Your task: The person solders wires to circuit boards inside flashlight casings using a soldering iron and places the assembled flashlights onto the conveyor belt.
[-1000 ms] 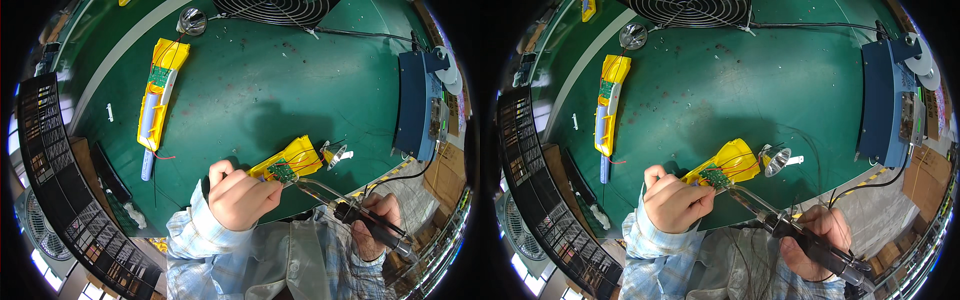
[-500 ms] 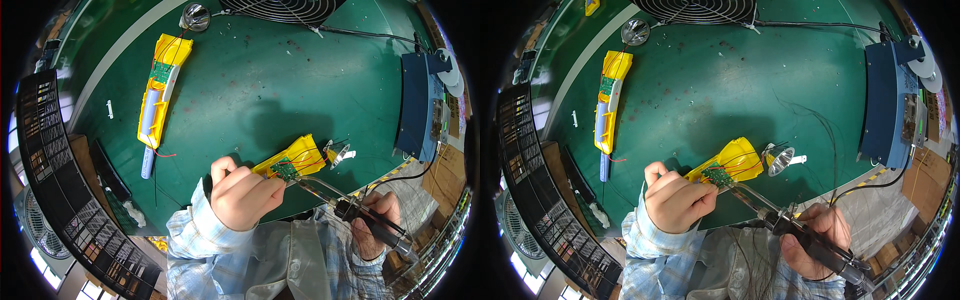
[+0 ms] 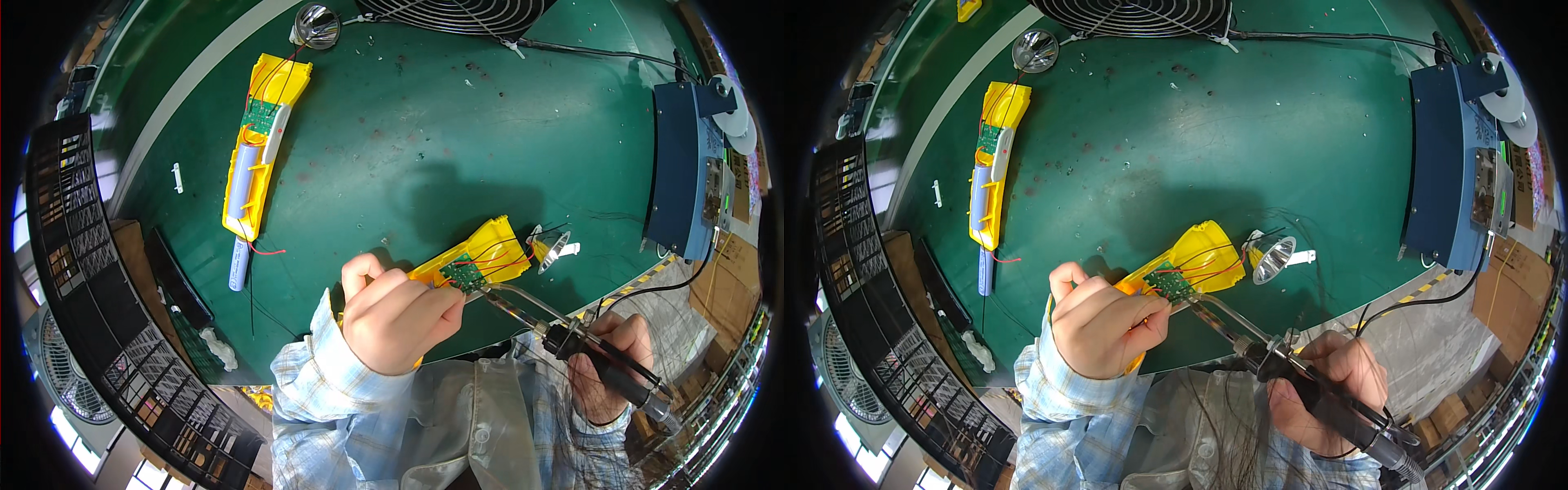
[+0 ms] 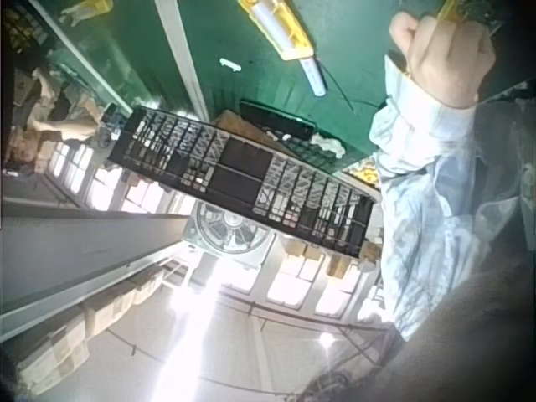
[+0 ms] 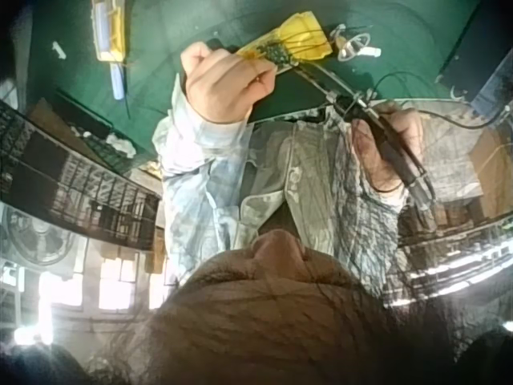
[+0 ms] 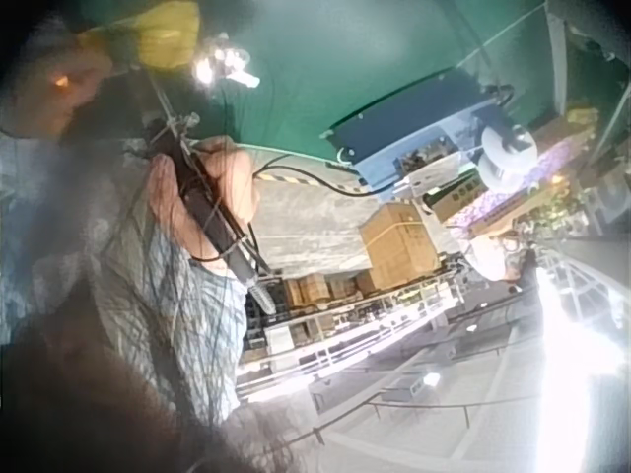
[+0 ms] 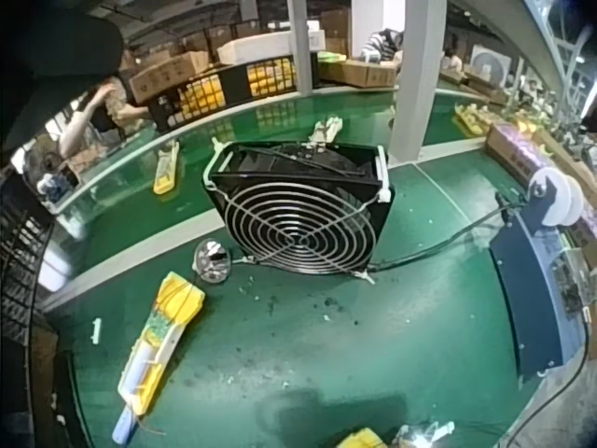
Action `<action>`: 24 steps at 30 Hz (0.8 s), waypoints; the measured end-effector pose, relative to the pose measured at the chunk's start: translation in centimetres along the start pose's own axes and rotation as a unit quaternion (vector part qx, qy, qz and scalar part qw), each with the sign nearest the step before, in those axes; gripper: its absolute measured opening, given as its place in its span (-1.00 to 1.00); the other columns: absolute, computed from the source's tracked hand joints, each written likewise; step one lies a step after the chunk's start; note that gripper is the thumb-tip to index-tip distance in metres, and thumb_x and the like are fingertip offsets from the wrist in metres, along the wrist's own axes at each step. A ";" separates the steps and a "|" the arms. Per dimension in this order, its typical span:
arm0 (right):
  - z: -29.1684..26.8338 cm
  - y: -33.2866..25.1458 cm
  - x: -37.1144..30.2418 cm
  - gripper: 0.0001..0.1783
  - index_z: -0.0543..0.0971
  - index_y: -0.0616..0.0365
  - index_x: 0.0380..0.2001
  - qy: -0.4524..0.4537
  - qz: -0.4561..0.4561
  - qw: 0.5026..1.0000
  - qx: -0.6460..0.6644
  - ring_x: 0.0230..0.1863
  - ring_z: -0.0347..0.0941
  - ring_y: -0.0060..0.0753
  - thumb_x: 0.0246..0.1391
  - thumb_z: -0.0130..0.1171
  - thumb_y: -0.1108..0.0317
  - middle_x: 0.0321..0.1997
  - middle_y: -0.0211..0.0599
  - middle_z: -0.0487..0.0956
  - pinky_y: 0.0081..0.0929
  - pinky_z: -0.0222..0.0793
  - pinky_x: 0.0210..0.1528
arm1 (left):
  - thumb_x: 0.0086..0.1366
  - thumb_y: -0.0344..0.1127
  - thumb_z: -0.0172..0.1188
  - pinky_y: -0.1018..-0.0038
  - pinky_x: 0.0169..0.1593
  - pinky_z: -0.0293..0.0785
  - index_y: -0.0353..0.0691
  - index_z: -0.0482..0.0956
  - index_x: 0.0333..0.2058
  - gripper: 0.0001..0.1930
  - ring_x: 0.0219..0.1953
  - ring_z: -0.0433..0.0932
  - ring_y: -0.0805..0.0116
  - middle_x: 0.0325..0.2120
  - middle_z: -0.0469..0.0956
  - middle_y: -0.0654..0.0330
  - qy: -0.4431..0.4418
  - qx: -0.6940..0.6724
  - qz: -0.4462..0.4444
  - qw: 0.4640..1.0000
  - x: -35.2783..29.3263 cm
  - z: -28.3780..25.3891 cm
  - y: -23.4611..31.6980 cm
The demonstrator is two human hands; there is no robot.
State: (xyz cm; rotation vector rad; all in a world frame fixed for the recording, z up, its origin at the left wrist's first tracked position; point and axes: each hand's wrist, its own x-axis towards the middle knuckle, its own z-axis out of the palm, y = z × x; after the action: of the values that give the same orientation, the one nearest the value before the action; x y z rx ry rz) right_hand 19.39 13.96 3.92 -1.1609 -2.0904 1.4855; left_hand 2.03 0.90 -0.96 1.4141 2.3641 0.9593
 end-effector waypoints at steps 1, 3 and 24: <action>0.0 -0.1 -0.1 -0.58 0.20 0.12 -0.67 0.001 0.000 1.000 0.000 -0.68 0.37 -0.42 -0.36 0.31 0.31 -0.69 -0.18 0.42 -0.60 0.22 -0.64 | -0.36 -0.47 0.25 0.50 -0.35 0.09 -0.06 0.54 -0.70 -0.85 -0.68 0.26 0.52 -0.79 0.34 0.47 0.001 -0.003 -0.001 1.000 0.0 0.0 0.0; 0.0 -0.5 -0.3 -0.59 0.19 0.11 -0.67 -0.011 0.016 1.000 0.011 -0.67 0.40 -0.42 -0.34 0.30 0.33 -0.67 -0.15 0.43 -0.59 0.25 -0.65 | -0.36 -0.46 0.26 0.50 -0.34 0.10 -0.06 0.54 -0.69 -0.85 -0.68 0.26 0.52 -0.79 0.34 0.47 0.001 -0.002 0.000 1.000 0.1 0.0 0.1; 0.4 -0.7 0.2 -0.65 0.28 0.16 -0.68 0.006 -0.083 0.997 -0.003 -0.73 0.35 -0.43 -0.38 0.31 0.37 -0.71 -0.28 0.39 -0.58 0.21 -0.70 | -0.32 -0.47 0.26 0.48 -0.35 0.10 -0.06 0.54 -0.68 -0.85 -0.70 0.27 0.50 -0.81 0.32 0.46 0.013 0.004 0.019 1.000 -0.2 0.1 -0.1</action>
State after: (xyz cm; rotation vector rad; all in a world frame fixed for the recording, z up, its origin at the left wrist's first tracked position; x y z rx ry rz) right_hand 18.65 13.77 4.34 -0.9695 -2.1286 1.3930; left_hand 2.12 0.75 -1.12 1.4625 2.3703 0.9866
